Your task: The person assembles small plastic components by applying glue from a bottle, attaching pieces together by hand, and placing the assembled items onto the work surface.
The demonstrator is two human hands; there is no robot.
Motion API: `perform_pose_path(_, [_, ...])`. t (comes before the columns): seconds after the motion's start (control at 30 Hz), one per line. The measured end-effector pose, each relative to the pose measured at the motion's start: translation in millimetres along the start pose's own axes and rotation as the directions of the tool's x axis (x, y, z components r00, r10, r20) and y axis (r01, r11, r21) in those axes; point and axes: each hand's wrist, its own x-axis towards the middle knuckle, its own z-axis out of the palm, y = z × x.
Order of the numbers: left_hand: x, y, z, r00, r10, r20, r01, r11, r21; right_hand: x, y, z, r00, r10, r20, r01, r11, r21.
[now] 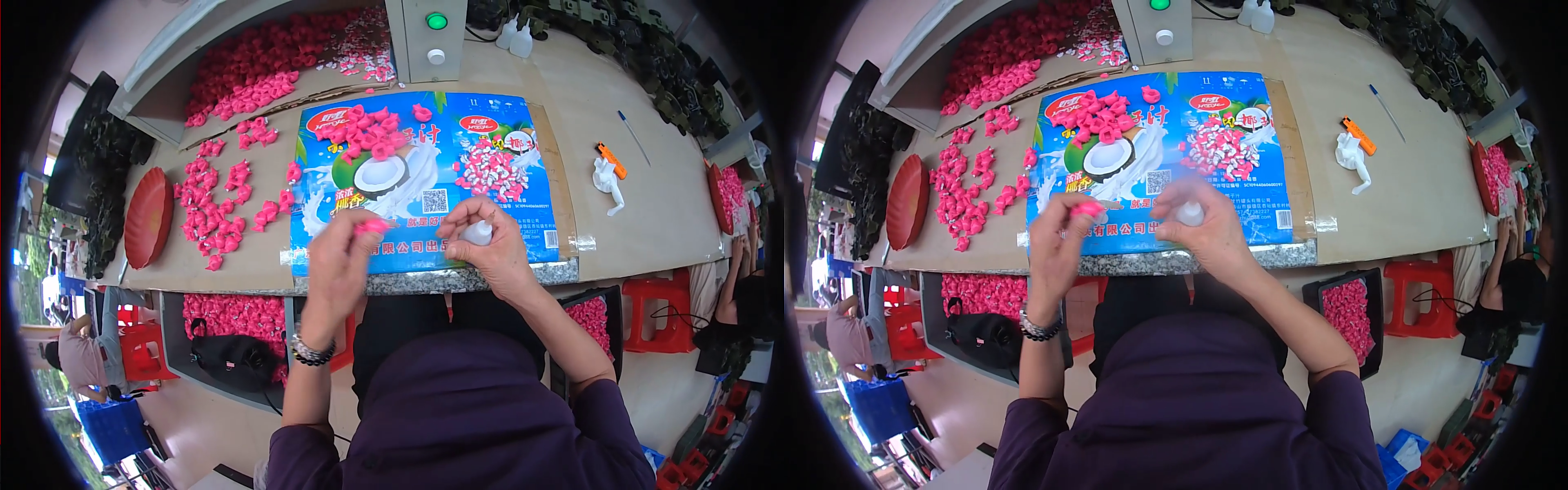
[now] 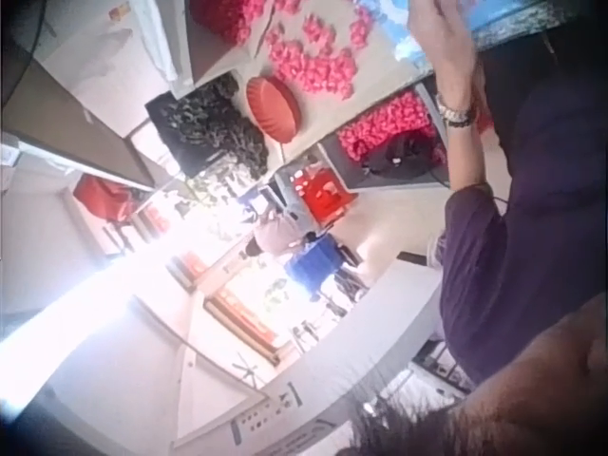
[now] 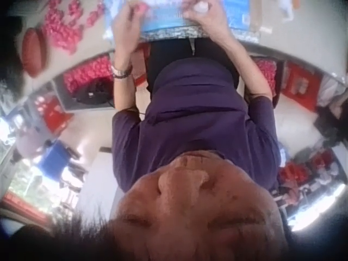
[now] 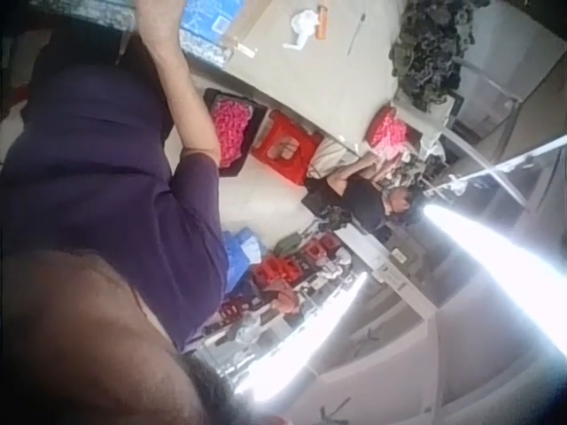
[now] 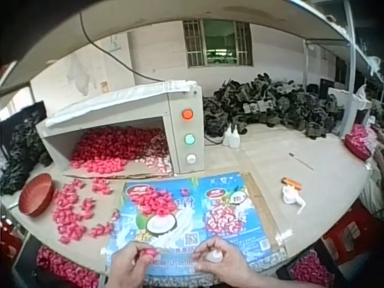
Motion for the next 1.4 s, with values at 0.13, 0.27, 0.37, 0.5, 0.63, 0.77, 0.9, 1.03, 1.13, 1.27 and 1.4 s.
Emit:
perform_pose_path(0.13, [42.2,-42.6,-71.8,0.948,0.189,-0.257,0.056,0.695,0.717,-3.6,7.8,-9.3,0.997,-0.061,-0.046,0.057,0.995,-0.079])
perform_pose_path(0.27, [71.6,-54.3,-80.1,0.823,0.532,-0.198,-0.002,0.351,0.936,-4.5,9.4,-8.0,0.998,-0.048,-0.045,0.045,0.997,-0.063])
perform_pose_path(0.37, [84.0,-58.4,-51.5,0.945,0.309,-0.110,-0.143,0.691,0.708,-4.1,7.6,-8.8,0.997,0.012,-0.074,-0.012,1.000,0.002])
perform_pose_path(0.5, [101.7,-70.9,-14.4,0.959,0.282,-0.038,-0.213,0.799,0.562,-7.4,3.9,-8.2,0.997,0.002,-0.074,-0.002,1.000,-0.011])
perform_pose_path(0.63, [106.3,-78.9,-9.7,0.984,0.179,-0.007,-0.144,0.814,0.562,-14.3,-1.6,-8.2,0.997,-0.016,-0.073,0.012,0.998,-0.060])
perform_pose_path(0.77, [98.2,-64.8,-6.5,0.997,0.061,-0.046,-0.049,0.971,0.232,-17.4,-13.8,-12.9,0.993,-0.095,-0.063,0.085,0.986,-0.145])
perform_pose_path(0.9, [56.2,-19.3,7.2,0.946,-0.200,0.257,0.325,0.626,-0.709,-16.6,-37.0,-27.0,0.946,-0.312,0.084,0.297,0.734,-0.611])
perform_pose_path(1.03, [13.8,2.5,24.8,0.929,-0.130,0.347,0.370,0.394,-0.842,-21.3,-56.2,-17.8,0.850,-0.528,0.000,0.381,0.613,-0.693])
perform_pose_path(1.13, [-4.7,4.6,36.5,0.909,-0.060,0.413,0.411,0.298,-0.862,-17.4,-59.3,-25.6,0.688,-0.697,0.203,0.590,0.373,-0.716])
perform_pose_path(1.27, [-15.4,3.1,47.6,0.903,-0.086,0.420,0.428,0.240,-0.871,-20.7,-60.3,-25.2,0.670,-0.705,0.233,0.597,0.326,-0.733])
perform_pose_path(1.4, [-22.5,1.4,51.4,0.898,-0.123,0.422,0.439,0.260,-0.860,-22.0,-56.0,-25.5,0.665,-0.692,0.281,0.619,0.300,-0.725])
